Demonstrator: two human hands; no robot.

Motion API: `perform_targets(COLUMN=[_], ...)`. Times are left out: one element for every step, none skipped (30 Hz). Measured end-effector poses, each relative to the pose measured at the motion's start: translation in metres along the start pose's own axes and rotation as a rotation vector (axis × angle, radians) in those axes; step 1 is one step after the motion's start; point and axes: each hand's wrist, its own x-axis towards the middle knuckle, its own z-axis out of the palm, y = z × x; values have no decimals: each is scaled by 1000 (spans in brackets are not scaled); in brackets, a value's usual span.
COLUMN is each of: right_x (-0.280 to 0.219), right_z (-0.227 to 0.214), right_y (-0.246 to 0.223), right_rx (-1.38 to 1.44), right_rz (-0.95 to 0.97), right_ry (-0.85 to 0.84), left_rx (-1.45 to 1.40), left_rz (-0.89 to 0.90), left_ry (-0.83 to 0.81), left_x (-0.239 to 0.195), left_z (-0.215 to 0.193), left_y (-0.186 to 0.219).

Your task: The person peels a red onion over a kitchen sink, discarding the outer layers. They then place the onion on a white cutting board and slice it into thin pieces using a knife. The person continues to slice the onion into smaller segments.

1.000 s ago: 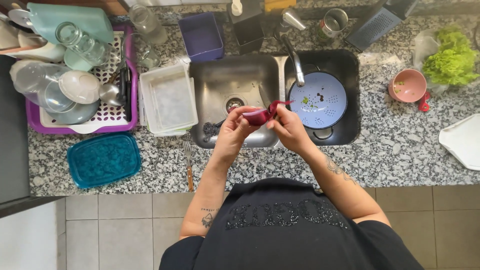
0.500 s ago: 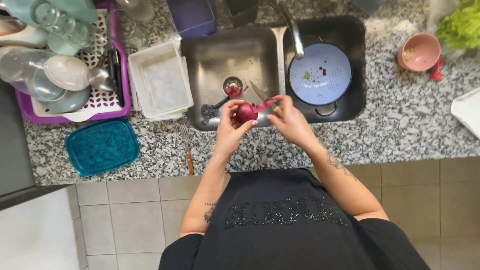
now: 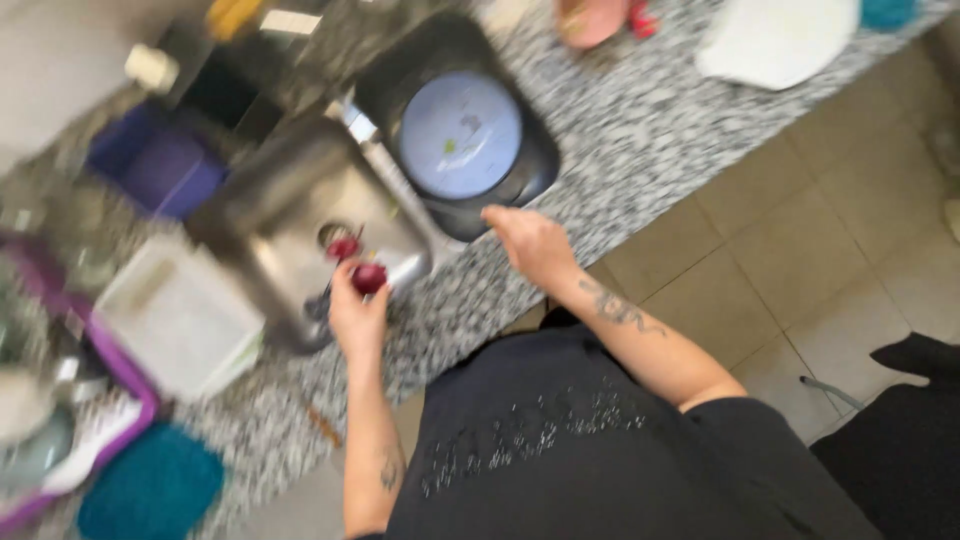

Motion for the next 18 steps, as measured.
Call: perform_targets(right_x=[-1, -2, -12, -20, -21, -22, -26, -29, -37, -46, -53, -58, -61, -64, -67, -61, -64, -67], right_z=[-11, -21, -27, -41, -57, -73, -89, -105, -120, -129, -141, -154, -172, -191, -208, -219, -230, -239], right_y=[17, 35, 44, 52, 68, 84, 107, 130, 153, 183, 215, 249, 276, 304, 330, 357, 375, 394], right_rx=[-23, 24, 97, 99, 113, 128, 121, 117, 117, 113, 134, 154, 155, 149, 143, 144, 84, 24], right_rz=[20, 51, 84, 105, 151, 197, 197, 275, 353, 352, 388, 423, 411, 433, 465, 464, 474, 483], right_ry=[27, -18, -83, -76, -65, -53, -47, -2, 34, 30, 147, 265, 267, 315, 372, 383, 389, 393], left_rx=[-9, 23, 76, 87, 30, -27, -33, -88, -142, -146, -175, -204, -208, -192, -168, -165, -158, -152], left_rz=[37, -32, -125, -113, -75, -38, -30, 16, 52, 49, 121, 193, 195, 262, 337, 348, 444, 541], left_ry=[-15, -23, -31, -46, -72, -99, -99, -142, -185, -186, -266, -344, -333, -378, -432, -429, -406, -383], left_x=[5, 12, 6, 4, 8, 12, 12, 12, 7, 5, 5, 4, 5, 5, 9, 19, 20, 22], left_z=[9, 20, 22, 32, 50, 69, 87, 107, 126, 155, 185, 215, 252, 290, 327, 361, 391, 422], left_y=[6, 11, 9, 20, 35, 51, 90, 129, 165, 198, 233, 270, 298, 327, 356, 385, 408, 429])
